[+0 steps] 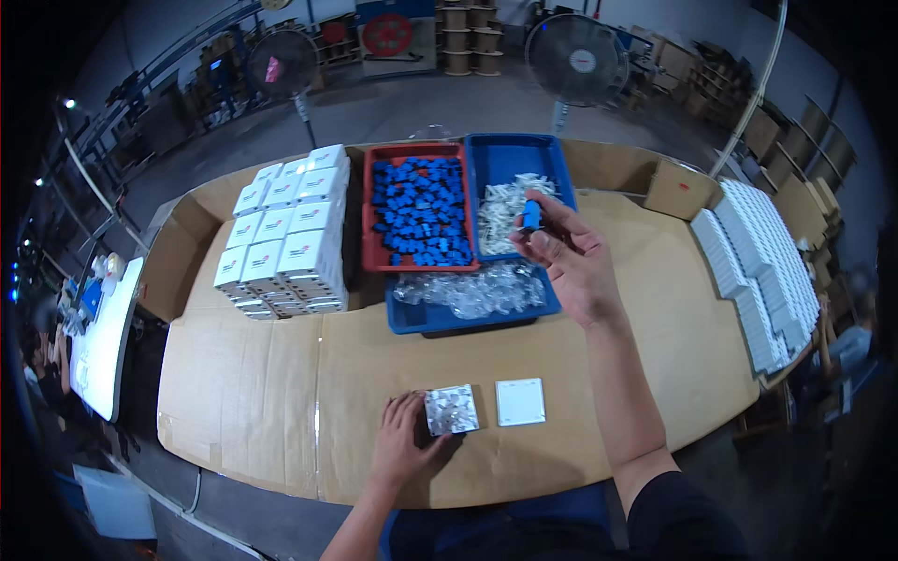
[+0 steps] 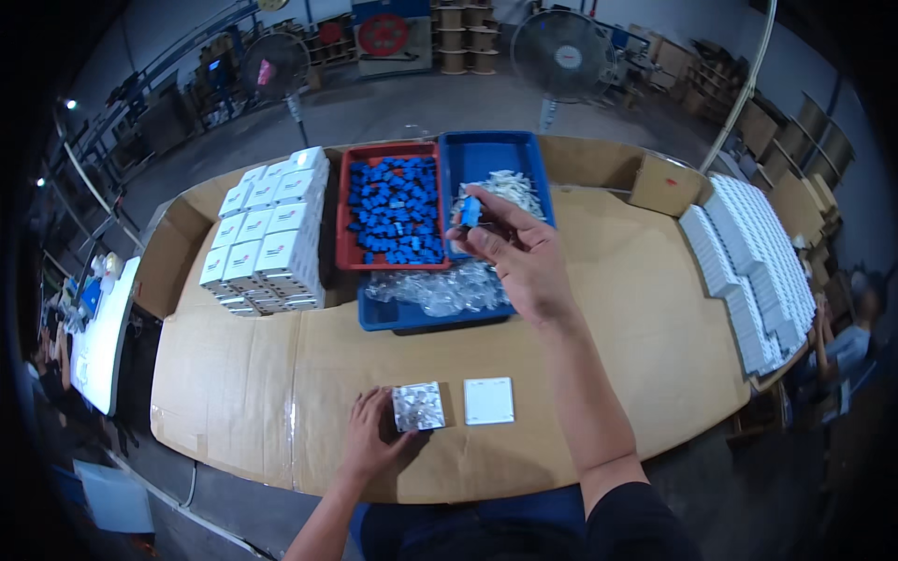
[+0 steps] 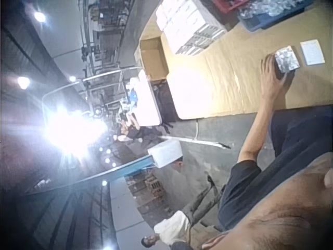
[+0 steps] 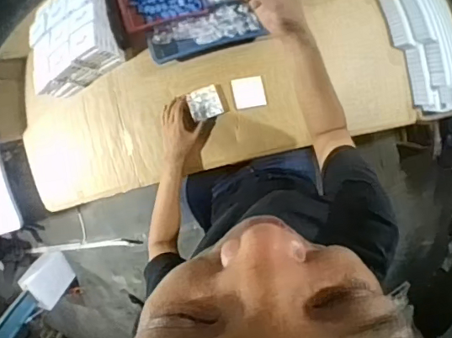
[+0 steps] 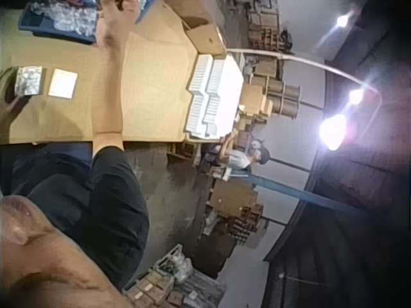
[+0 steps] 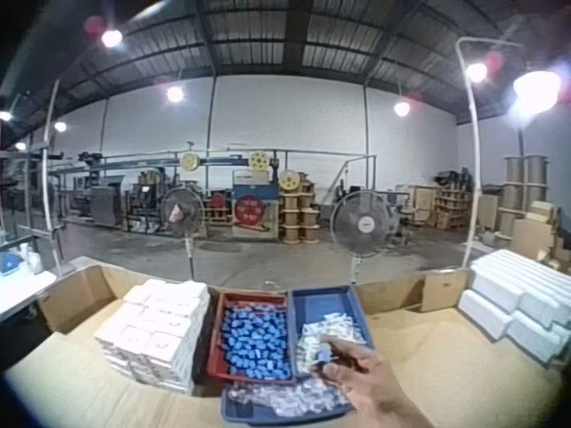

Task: The person picks up a white box, opens it, and removes the internal components. They take a small plastic bag from a bin, remove screws from it to place into the base, and then insert a blue component before snapping the cover back on.

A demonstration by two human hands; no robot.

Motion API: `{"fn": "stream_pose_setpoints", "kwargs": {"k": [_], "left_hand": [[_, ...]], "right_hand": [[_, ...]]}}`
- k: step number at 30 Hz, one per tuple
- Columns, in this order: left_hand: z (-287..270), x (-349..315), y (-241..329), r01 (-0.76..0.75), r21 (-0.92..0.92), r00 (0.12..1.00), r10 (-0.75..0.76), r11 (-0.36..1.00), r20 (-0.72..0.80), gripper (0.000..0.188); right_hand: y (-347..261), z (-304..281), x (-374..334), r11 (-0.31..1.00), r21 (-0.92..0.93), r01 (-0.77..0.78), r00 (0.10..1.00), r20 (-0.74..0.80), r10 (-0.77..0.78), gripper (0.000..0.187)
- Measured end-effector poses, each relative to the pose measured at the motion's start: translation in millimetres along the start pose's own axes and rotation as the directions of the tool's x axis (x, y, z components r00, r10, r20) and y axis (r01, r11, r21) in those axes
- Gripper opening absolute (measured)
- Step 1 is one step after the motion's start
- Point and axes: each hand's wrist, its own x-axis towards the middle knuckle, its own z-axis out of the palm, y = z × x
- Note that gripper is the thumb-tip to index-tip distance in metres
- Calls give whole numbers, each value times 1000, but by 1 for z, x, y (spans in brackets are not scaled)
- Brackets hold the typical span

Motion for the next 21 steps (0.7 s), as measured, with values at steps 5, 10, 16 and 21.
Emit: {"fn": "stream_pose_setpoints", "kwargs": {"k": [5, 10, 16, 21], "left_hand": [[4, -17, -4, 30, 66, 999, -28, 997, -36, 84], [14, -6, 16, 33, -12, 998, -34, 999, -48, 88], [14, -21, 18, 77, 75, 994, -70, 994, -86, 97], [12, -23, 18, 104, 99, 993, -98, 990, -61, 99]], "right_hand": [[-17, -3, -47, 997, -51, -63, 997, 30, 65, 50], [0, -27, -99, 962, -223, -155, 988, -19, 155, 52], [108, -52, -163, 942, 73, -329, 848, -416, 328, 33], [134, -10, -176, 874, -217, -435, 867, -363, 342, 32]]}}
